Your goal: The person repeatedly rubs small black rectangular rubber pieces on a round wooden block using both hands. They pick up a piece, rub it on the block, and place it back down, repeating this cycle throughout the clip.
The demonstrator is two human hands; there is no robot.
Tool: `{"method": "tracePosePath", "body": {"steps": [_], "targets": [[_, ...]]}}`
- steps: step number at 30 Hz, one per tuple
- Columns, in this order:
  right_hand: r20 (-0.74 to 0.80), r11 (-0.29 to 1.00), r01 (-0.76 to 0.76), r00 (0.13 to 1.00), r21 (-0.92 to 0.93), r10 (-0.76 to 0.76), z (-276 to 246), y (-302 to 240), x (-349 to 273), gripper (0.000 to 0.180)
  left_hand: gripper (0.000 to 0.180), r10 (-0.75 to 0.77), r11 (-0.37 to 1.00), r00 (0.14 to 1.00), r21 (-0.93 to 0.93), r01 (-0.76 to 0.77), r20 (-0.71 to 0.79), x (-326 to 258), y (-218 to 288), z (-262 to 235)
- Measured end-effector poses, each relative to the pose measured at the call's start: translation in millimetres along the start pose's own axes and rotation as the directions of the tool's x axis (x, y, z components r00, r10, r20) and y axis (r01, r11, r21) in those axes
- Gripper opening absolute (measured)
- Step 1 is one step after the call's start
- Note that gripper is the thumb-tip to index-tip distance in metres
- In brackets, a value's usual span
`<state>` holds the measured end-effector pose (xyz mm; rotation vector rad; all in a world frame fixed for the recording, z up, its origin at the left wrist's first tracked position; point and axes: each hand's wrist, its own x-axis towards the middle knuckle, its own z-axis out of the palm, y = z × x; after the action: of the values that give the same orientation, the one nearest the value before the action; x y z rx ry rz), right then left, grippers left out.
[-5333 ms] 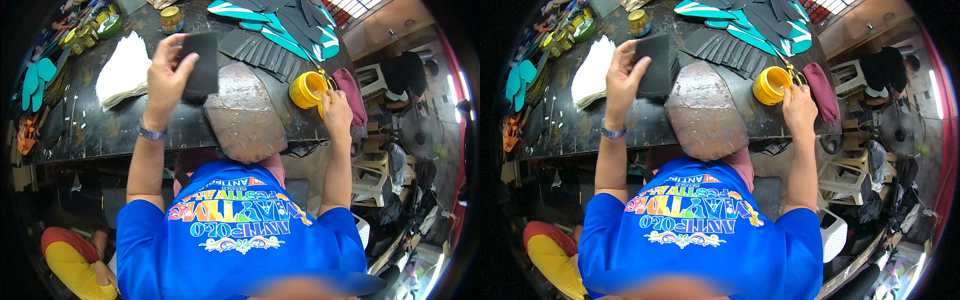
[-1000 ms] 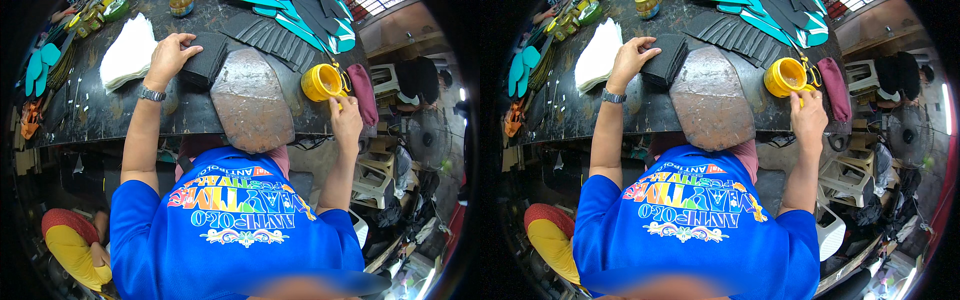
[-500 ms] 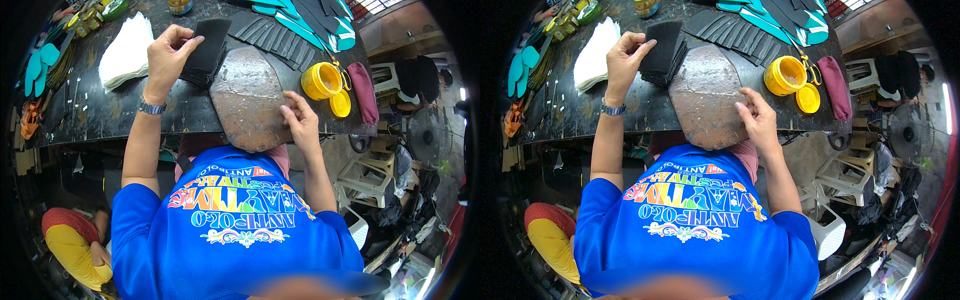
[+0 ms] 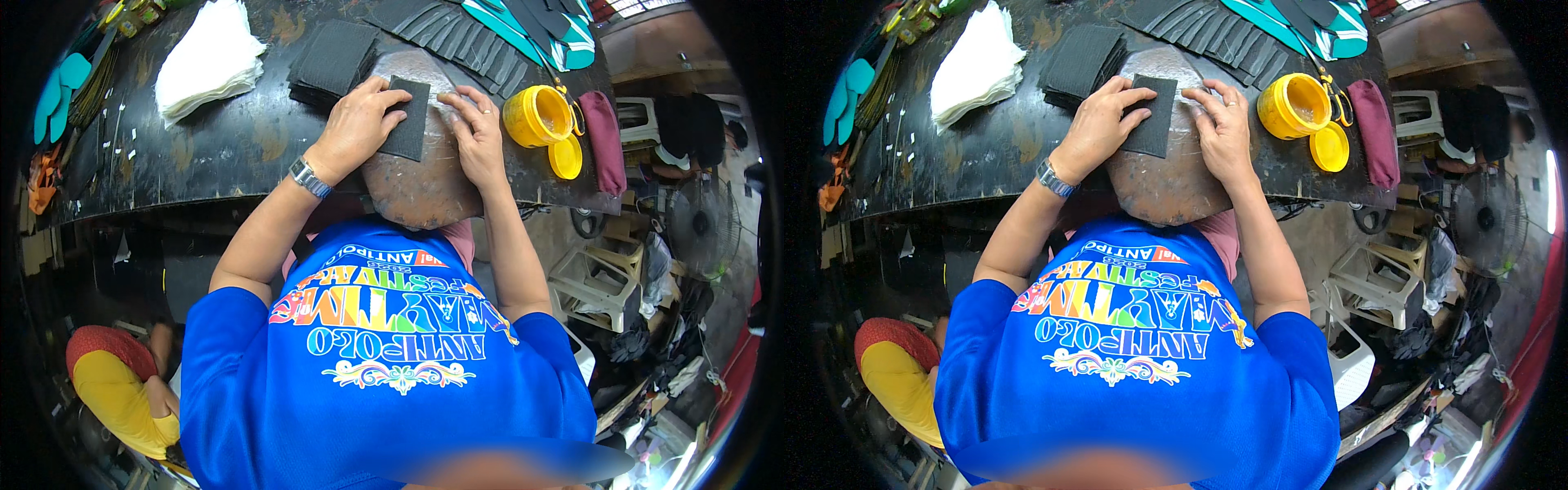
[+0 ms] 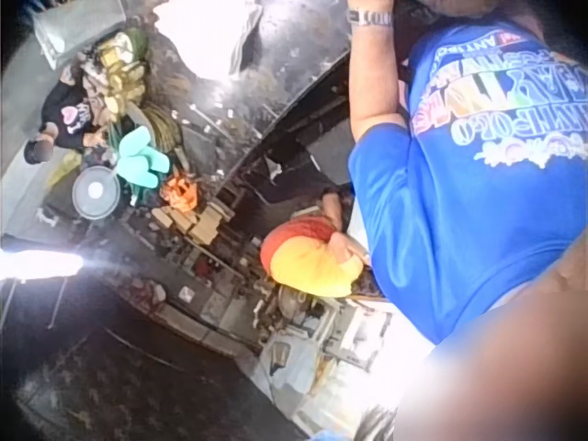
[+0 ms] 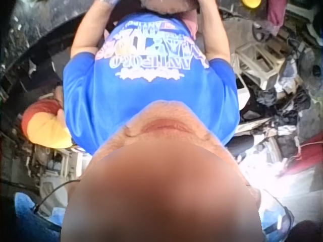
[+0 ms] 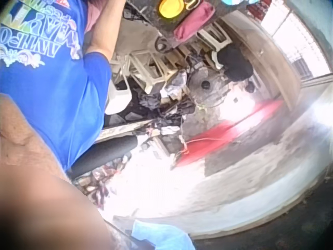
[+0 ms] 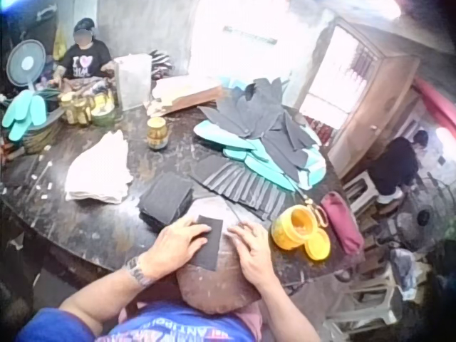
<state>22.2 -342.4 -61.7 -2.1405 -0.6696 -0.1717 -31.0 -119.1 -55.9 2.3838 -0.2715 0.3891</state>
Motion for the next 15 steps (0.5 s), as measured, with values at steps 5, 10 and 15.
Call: {"method": "tracePosePath", "body": {"steps": [5, 10, 15], "targets": [[0.016, 0.991, 0.084, 0.996, -0.104, -0.082, 12.4, 6.9, 14.8, 0.034, 0.037, -0.02, 1.0, 1.0, 0.009, 0.02, 0.02, 3.7, 2.1, -2.9], [0.059, 0.986, 0.053, 0.997, -0.158, -0.045, 19.0, 9.1, 18.4, 0.035, 0.04, -0.014, 1.0, 0.999, 0.022, 0.013, 0.033, 4.4, 1.9, -2.6], [0.09, 0.986, 0.078, 0.994, -0.149, -0.066, 10.6, 2.7, 9.0, 0.035, 0.041, -0.016, 1.0, 1.0, 0.017, 0.016, 0.024, 4.6, 0.5, -0.4]]}}
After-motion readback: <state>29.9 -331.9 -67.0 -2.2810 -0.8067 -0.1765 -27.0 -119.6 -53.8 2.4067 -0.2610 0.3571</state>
